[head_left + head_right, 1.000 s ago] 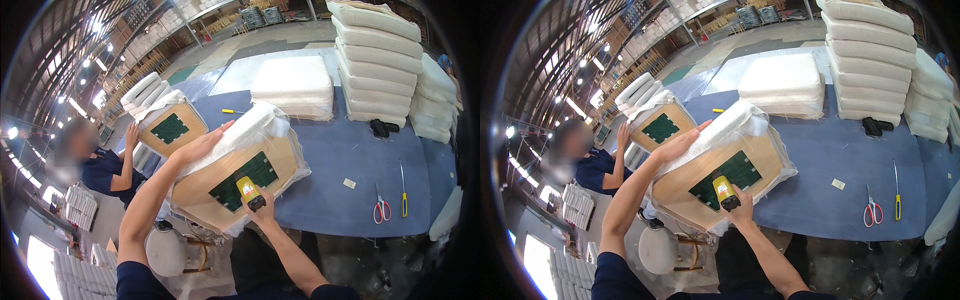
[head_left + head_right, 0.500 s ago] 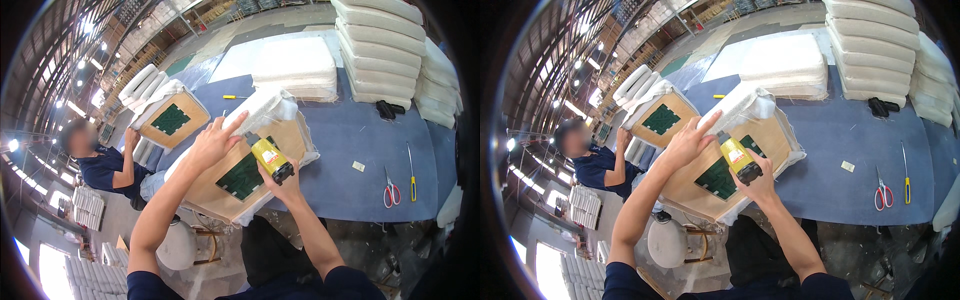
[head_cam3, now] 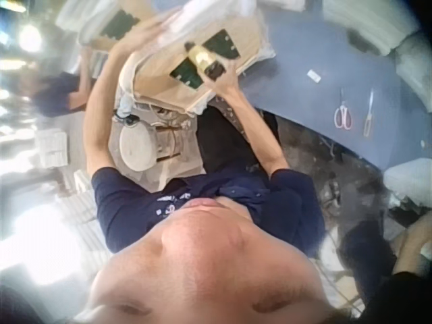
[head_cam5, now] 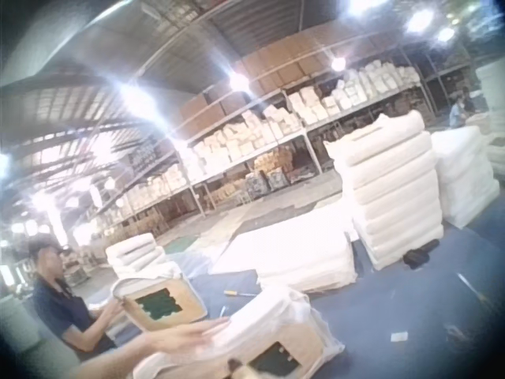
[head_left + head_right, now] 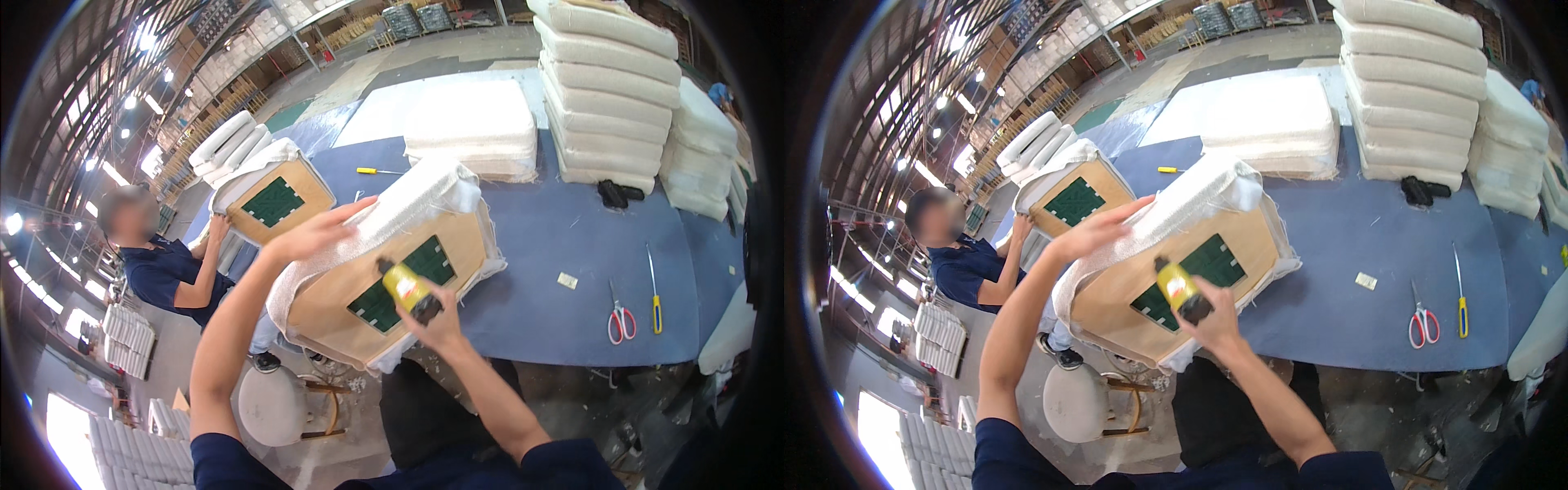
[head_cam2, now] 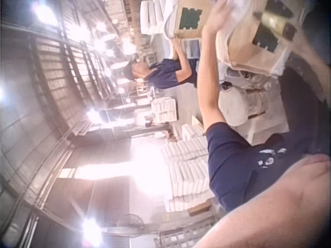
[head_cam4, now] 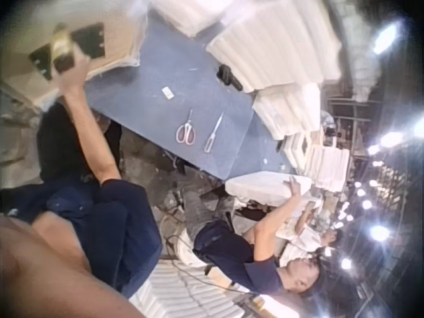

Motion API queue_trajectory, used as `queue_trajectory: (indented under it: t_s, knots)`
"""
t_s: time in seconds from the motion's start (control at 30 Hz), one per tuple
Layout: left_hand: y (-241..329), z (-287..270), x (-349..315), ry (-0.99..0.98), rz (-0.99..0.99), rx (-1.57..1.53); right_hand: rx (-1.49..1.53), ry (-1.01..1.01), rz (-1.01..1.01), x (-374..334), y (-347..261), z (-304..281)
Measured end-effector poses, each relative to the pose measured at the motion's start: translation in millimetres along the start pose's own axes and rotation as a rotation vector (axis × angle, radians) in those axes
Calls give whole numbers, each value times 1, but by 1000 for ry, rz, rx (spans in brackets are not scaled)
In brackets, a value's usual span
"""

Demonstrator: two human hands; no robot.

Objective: The person wraps white fabric around rectangular foam blocks and secures it with a staple gun. They repeatedly trim excess fabric with scissors, fold edges, and staple the fabric to the foam. Finished cushions are stacked on the table.

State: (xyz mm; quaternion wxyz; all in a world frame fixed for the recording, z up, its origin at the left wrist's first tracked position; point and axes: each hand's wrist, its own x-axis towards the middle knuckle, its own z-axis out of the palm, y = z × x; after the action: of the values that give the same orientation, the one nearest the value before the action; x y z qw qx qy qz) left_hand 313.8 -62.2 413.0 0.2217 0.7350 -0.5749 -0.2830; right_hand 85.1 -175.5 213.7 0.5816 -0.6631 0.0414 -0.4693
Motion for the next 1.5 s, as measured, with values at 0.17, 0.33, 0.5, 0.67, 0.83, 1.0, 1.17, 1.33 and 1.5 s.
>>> queue_trajectory:
  t_s: [0.17,0.33,0.5,0.67,0.83,1.0,1.17,1.33,1.5]
  knots:
    - [-17,12,-8,96,-112,23,-164,-156,142,-28,7,25]
    - [0,38,-24,240,-225,486,-121,-135,156,-28,22,42]
    - [13,67,-26,301,-190,774,-216,-139,70,-21,6,15]
    - [21,58,-32,211,-171,719,-95,-128,59,14,-30,-6]
    - [22,54,-29,153,-147,688,-162,-153,32,21,-15,2]
    - [21,59,-31,173,-117,699,-107,-137,4,11,-14,13]
    - [16,40,-41,180,-115,508,-273,-77,167,-32,18,8]
    - [8,38,-118,194,-155,318,-69,-171,426,-75,40,-31]
    - [93,138,-127,475,-247,537,-929,-136,684,-61,46,-144]
